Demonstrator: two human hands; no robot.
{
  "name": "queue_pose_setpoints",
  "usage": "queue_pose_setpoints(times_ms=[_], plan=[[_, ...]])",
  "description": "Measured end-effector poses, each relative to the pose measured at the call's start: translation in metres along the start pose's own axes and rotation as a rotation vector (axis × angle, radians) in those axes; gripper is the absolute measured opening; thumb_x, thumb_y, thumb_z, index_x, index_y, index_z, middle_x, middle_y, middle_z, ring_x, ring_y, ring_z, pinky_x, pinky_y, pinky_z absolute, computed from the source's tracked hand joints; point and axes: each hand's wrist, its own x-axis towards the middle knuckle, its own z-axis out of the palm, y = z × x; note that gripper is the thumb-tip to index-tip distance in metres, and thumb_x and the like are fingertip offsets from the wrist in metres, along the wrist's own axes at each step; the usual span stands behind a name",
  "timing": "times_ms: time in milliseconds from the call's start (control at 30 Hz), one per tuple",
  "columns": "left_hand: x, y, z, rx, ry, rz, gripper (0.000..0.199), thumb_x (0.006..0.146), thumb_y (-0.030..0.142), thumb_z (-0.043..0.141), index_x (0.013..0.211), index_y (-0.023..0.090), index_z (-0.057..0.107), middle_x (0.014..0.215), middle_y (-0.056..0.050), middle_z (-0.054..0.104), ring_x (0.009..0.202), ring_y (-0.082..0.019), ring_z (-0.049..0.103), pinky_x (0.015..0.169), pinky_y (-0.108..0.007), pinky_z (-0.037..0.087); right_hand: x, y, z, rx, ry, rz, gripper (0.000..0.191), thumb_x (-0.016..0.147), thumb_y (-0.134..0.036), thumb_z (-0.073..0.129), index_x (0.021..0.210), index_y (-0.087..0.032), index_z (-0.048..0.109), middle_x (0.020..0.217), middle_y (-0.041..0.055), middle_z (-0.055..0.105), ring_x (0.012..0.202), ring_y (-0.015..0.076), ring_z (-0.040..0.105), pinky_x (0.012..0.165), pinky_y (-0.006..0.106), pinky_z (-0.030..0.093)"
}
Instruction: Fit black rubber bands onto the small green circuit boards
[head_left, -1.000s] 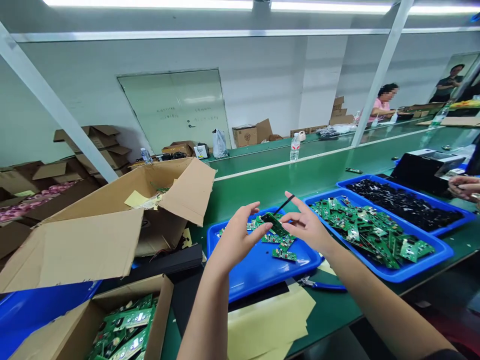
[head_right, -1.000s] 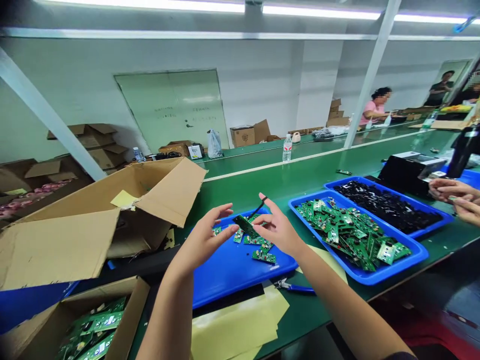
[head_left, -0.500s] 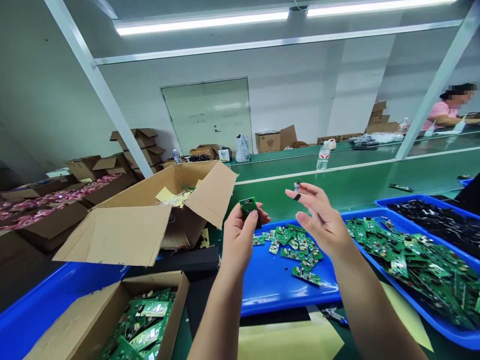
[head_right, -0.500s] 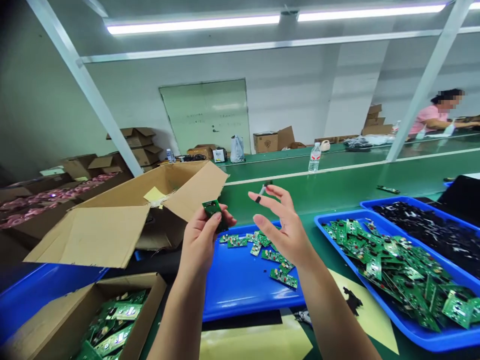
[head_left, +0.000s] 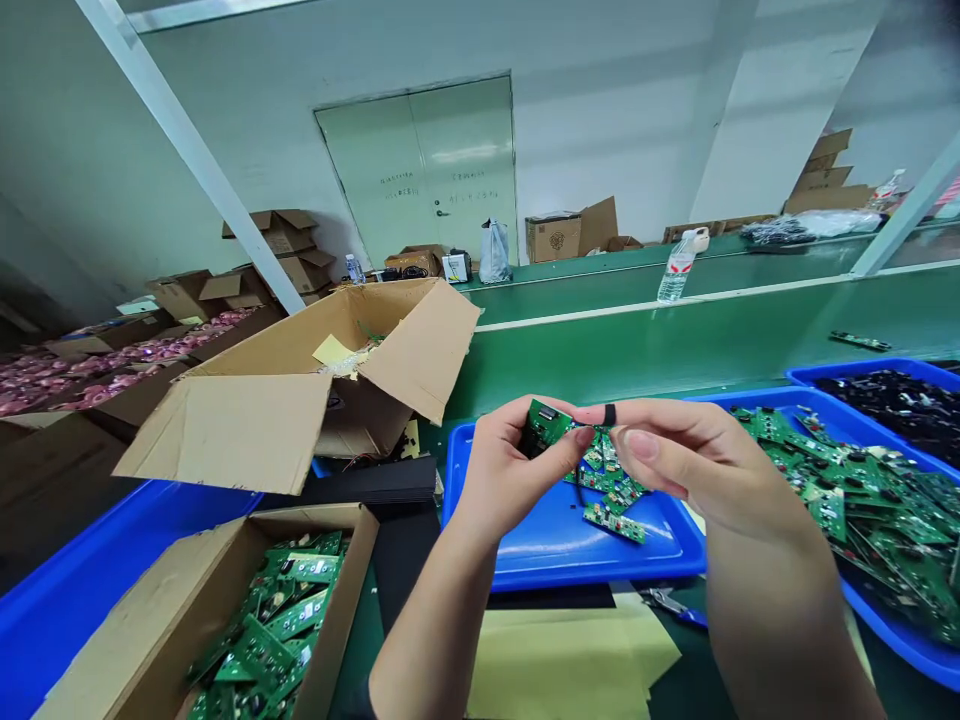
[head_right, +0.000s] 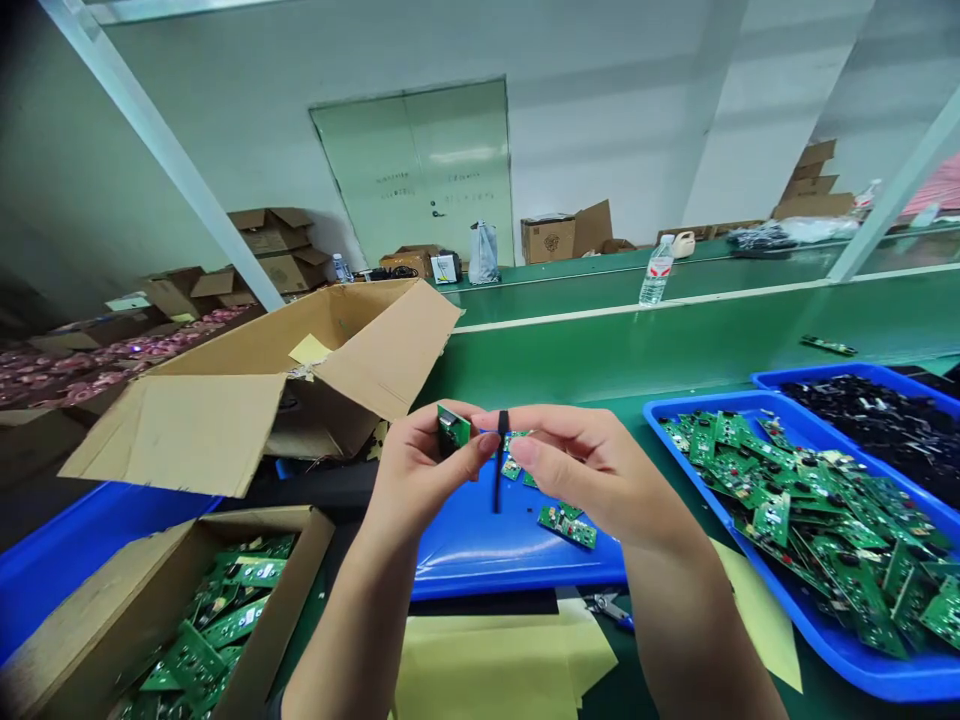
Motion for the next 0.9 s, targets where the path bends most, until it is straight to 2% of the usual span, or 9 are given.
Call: queue_pose_setpoints(times_ms=[167, 267, 400, 533, 633, 767, 833, 900], plan=[[-0.001, -0.002, 0.004, 0.051, 0.001, 0.020, 0.022, 0.079, 0.027, 0.069, 0.085, 0.006, 0.065, 0.061, -0.002, 0.053, 0.051, -0.006, 0.044, 0.046, -0.018, 0.034, 0.002, -0.003, -0.001, 0.094, -0.075, 0.015, 0.030, 0.095, -0.022, 0.054, 0.115, -0.037, 0.071, 0.054, -0.0011, 0.025, 0.050, 0.0031, 0.023, 0.044, 0.010, 0.020], [-0.002, 0.000, 0.004, -0.001, -0.042, -0.006, 0.018, 0.078, 0.022, 0.070, 0.074, 0.008, 0.060, 0.061, -0.002, 0.053, 0.052, -0.005, 0.044, 0.048, -0.017, 0.035, 0.002, -0.003, -0.002, 0.024, -0.058, 0.013, 0.036, 0.092, -0.012, 0.051, 0.113, -0.031, 0.072, 0.054, -0.0013, 0.025, 0.049, 0.0031, 0.023, 0.043, 0.009, 0.020], [-0.003, 0.007, 0.001, -0.213, -0.149, -0.090, 0.014, 0.074, 0.009, 0.071, 0.072, 0.007, 0.057, 0.056, 0.002, 0.050, 0.049, -0.002, 0.045, 0.048, -0.011, 0.036, 0.004, 0.003, -0.006, -0.363, 0.118, -0.004, 0.032, 0.090, -0.017, 0.051, 0.114, -0.014, 0.072, 0.054, 0.0000, 0.043, 0.047, 0.0043, 0.035, 0.040, 0.013, 0.029], [-0.005, 0.012, -0.002, -0.287, -0.173, -0.193, 0.016, 0.075, 0.011, 0.071, 0.073, 0.007, 0.056, 0.057, 0.002, 0.050, 0.047, -0.002, 0.044, 0.044, -0.010, 0.037, 0.009, 0.014, -0.011, -0.751, 0.087, -0.316, 0.031, 0.092, -0.008, 0.049, 0.116, -0.010, 0.069, 0.074, 0.0005, 0.061, 0.059, 0.0034, 0.051, 0.056, 0.014, 0.043], [-0.005, 0.011, -0.006, -0.265, -0.150, -0.195, 0.020, 0.079, 0.020, 0.071, 0.076, 0.008, 0.055, 0.056, 0.002, 0.048, 0.047, -0.002, 0.044, 0.044, -0.011, 0.038, 0.012, 0.018, -0.010, -0.991, 0.109, -0.479, 0.032, 0.091, -0.007, 0.051, 0.120, -0.009, 0.065, 0.092, 0.0006, 0.067, 0.072, 0.0045, 0.058, 0.068, 0.018, 0.045], [-0.002, 0.007, -0.009, -0.225, -0.095, -0.201, 0.022, 0.082, 0.023, 0.069, 0.076, 0.007, 0.054, 0.054, 0.001, 0.047, 0.047, -0.003, 0.043, 0.045, -0.012, 0.036, 0.009, 0.018, 0.000, -1.249, 0.190, -0.453, 0.037, 0.093, -0.012, 0.052, 0.128, -0.010, 0.061, 0.080, -0.0021, 0.064, 0.065, 0.0086, 0.053, 0.061, 0.026, 0.042], [-0.002, 0.007, -0.008, -0.193, -0.071, -0.200, 0.023, 0.081, 0.023, 0.069, 0.076, 0.007, 0.053, 0.055, 0.001, 0.047, 0.048, -0.003, 0.043, 0.045, -0.013, 0.037, 0.006, 0.018, 0.005, -1.333, 0.210, -0.423, 0.037, 0.094, -0.016, 0.051, 0.129, -0.011, 0.061, 0.079, -0.0021, 0.065, 0.064, 0.0108, 0.057, 0.057, 0.028, 0.043], [-0.003, 0.010, -0.007, -0.184, -0.065, -0.196, 0.023, 0.081, 0.023, 0.069, 0.075, 0.007, 0.053, 0.054, 0.002, 0.047, 0.047, -0.003, 0.044, 0.045, -0.012, 0.039, 0.004, 0.019, 0.007, -1.415, 0.262, -0.364, 0.046, 0.094, -0.022, 0.051, 0.136, -0.004, 0.054, 0.075, -0.0011, 0.065, 0.059, 0.0140, 0.060, 0.048, 0.030, 0.042]])
